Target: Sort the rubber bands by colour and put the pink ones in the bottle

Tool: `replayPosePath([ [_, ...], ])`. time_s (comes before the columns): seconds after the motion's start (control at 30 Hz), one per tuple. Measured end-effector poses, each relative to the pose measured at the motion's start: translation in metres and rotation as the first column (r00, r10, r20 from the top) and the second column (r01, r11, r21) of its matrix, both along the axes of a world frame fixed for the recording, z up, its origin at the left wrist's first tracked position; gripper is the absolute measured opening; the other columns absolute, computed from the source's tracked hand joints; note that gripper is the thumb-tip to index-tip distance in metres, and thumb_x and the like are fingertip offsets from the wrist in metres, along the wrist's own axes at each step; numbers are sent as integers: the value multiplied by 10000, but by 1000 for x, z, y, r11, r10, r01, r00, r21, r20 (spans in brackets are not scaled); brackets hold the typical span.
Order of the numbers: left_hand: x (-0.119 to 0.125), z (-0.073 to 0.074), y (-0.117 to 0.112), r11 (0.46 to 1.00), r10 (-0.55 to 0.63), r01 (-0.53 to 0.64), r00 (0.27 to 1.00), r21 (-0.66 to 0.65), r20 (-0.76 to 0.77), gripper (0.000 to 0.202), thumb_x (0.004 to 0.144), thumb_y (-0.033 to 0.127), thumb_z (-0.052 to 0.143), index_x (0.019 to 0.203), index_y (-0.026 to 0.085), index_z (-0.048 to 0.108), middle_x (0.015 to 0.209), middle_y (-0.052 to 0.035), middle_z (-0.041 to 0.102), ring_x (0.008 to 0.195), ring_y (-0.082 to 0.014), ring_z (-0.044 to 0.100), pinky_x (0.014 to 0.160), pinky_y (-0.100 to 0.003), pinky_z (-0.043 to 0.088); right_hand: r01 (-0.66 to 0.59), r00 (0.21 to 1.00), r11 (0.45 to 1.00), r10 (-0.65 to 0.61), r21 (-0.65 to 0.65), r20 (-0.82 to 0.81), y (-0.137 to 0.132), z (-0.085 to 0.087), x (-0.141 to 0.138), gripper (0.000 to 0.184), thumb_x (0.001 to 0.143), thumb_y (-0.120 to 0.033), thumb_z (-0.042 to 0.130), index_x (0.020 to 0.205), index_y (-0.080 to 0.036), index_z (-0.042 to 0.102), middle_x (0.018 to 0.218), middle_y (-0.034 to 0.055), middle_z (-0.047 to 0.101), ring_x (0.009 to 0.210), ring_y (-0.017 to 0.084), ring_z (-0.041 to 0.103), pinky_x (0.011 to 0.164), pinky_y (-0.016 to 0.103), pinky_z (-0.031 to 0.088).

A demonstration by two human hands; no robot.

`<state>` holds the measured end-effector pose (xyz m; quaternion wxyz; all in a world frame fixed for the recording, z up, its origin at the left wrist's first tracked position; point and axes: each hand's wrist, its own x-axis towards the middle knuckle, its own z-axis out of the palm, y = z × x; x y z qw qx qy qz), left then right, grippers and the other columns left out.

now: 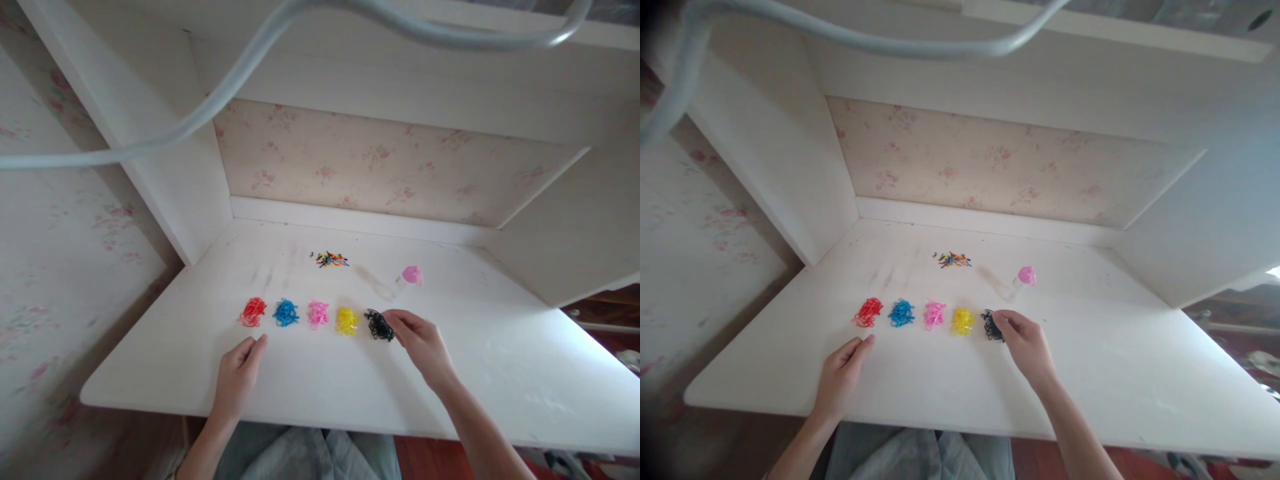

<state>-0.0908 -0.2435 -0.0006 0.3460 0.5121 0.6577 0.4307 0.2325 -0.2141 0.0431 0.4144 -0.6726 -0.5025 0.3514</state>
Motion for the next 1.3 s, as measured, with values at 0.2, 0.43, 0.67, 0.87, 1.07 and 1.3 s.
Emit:
replayPosePath([
  [0.2, -6, -3, 0, 1000, -25, 24, 995, 16, 93, 451, 854, 429, 466, 562, 217, 196, 544, 64, 191, 515, -89, 232, 469, -216, 241, -195, 848, 976, 216, -94, 483, 79, 9, -51, 351, 841, -421, 457, 892, -201, 725, 744, 16, 673, 665, 140, 590, 581, 227, 396],
  [0.43, -9, -6, 4, 999, -35, 34, 991, 14, 128, 452, 859, 439, 458, 563, 219, 197, 543, 68, 186, 509, -85, 221, 462, -217, 229, -55, 726, 967, 209, -248, 655, 160, -20, -69, 254, 869, -332, 531, 993, -162, 675, 997, 101, 665, 934, 213, 608, 804, 338, 454],
  [0.67, -10, -7, 7, 999, -44, 40, 987, 25, 152, 454, 860, 440, 458, 564, 215, 197, 546, 70, 182, 514, -79, 216, 467, -212, 222, -37, 665, 953, 247, -299, 705, 187, -34, -75, 308, 907, -348, 526, 1162, -177, 543, 1153, 65, 570, 964, 176, 585, 828, 386, 496],
  [0.87, -10, -8, 8, 999, -45, 41, 982, 28, 184, 450, 856, 434, 472, 572, 215, 200, 555, 69, 183, 522, -78, 216, 467, -207, 221, -70, 625, 948, 285, -311, 726, 195, -33, -78, 307, 906, -345, 528, 1164, -179, 542, 1166, 67, 563, 973, 178, 582, 830, 387, 496],
  [1.07, -10, -8, 8, 999, -40, 34, 982, 32, 186, 452, 850, 429, 485, 572, 215, 200, 553, 69, 185, 524, -79, 215, 466, -206, 218, -61, 595, 934, 318, -353, 738, 190, -28, -72, 311, 903, -343, 532, 1165, -176, 541, 1168, 67, 561, 975, 180, 581, 829, 387, 497],
  [1.3, -9, -8, 7, 999, -42, 36, 981, 33, 191, 457, 850, 443, 492, 579, 216, 203, 563, 69, 179, 531, -80, 210, 469, -205, 216, -35, 575, 913, 351, -406, 739, 170, -8, -48, 280, 885, -355, 550, 1065, -147, 606, 1057, 74, 624, 933, 190, 606, 792, 359, 494],
])
